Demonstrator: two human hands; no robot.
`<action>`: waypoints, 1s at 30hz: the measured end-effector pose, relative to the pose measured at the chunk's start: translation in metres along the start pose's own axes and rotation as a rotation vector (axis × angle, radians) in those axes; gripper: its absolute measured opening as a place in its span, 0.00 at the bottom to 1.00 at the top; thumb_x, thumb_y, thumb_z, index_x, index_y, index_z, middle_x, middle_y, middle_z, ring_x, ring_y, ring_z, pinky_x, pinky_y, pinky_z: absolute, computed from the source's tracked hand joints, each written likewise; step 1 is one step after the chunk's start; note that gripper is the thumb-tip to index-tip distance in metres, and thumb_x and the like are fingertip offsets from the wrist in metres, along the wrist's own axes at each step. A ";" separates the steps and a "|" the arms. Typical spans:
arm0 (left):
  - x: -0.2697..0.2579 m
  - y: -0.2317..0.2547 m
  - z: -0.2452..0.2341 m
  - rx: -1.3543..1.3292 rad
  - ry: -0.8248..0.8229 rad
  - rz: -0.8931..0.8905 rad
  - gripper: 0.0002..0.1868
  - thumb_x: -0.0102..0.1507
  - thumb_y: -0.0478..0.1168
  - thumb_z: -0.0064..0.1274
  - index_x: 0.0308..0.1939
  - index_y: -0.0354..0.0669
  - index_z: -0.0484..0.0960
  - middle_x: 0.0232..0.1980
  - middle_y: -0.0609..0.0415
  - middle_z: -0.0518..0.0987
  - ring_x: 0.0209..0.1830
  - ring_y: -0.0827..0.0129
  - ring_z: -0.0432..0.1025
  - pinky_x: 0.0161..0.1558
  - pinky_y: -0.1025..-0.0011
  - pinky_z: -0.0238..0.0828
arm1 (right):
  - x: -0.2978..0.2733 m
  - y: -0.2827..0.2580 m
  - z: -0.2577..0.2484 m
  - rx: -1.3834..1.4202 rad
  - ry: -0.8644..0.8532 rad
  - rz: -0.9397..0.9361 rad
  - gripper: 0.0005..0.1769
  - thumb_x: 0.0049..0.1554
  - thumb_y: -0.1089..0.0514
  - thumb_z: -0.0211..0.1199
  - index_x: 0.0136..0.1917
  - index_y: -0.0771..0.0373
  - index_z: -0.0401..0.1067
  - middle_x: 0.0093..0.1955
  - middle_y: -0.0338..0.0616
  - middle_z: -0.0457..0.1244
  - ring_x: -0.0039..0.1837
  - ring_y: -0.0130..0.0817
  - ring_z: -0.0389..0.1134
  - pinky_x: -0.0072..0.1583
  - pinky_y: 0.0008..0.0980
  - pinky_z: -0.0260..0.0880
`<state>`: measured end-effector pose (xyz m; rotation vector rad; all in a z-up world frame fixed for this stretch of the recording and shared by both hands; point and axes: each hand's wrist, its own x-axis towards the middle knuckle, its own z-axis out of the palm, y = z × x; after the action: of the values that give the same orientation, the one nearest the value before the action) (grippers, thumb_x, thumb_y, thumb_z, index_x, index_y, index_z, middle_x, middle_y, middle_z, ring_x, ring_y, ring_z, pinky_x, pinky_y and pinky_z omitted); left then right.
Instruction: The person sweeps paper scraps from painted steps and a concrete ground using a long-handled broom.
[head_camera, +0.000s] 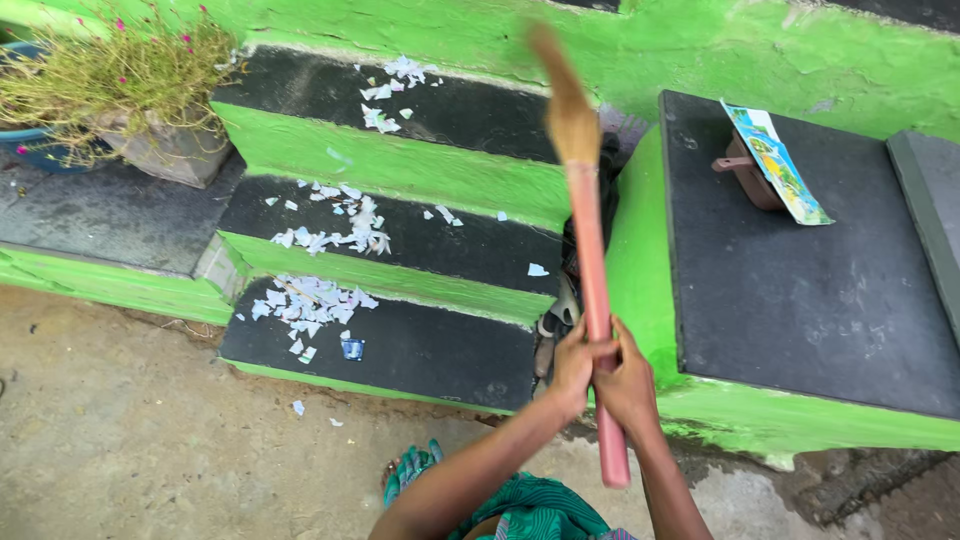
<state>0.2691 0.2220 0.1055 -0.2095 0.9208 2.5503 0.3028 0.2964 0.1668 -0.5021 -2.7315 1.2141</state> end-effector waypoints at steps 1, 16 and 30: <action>0.021 -0.005 0.002 -0.034 -0.035 -0.046 0.31 0.59 0.29 0.55 0.67 0.44 0.74 0.52 0.53 0.82 0.48 0.70 0.77 0.53 0.71 0.74 | 0.009 0.006 -0.005 0.006 0.040 -0.017 0.43 0.48 0.65 0.63 0.76 0.60 0.59 0.58 0.59 0.68 0.57 0.45 0.73 0.58 0.39 0.72; 0.023 -0.011 -0.004 -0.196 0.252 0.068 0.28 0.62 0.35 0.54 0.68 0.44 0.73 0.54 0.54 0.78 0.53 0.69 0.73 0.58 0.68 0.70 | 0.043 -0.011 -0.015 -0.179 -0.348 -0.043 0.42 0.48 0.56 0.64 0.76 0.48 0.62 0.57 0.60 0.69 0.59 0.56 0.72 0.60 0.44 0.72; 0.054 -0.012 -0.014 -0.128 0.467 0.273 0.30 0.61 0.32 0.58 0.69 0.41 0.75 0.57 0.56 0.79 0.52 0.69 0.74 0.57 0.68 0.69 | 0.068 0.031 0.020 0.208 -0.317 -0.432 0.42 0.48 0.68 0.66 0.76 0.58 0.64 0.65 0.57 0.68 0.62 0.42 0.71 0.60 0.35 0.71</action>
<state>0.2253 0.2397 0.0729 -0.7942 1.0042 2.8759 0.2427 0.3248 0.1278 0.3155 -2.6946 1.5254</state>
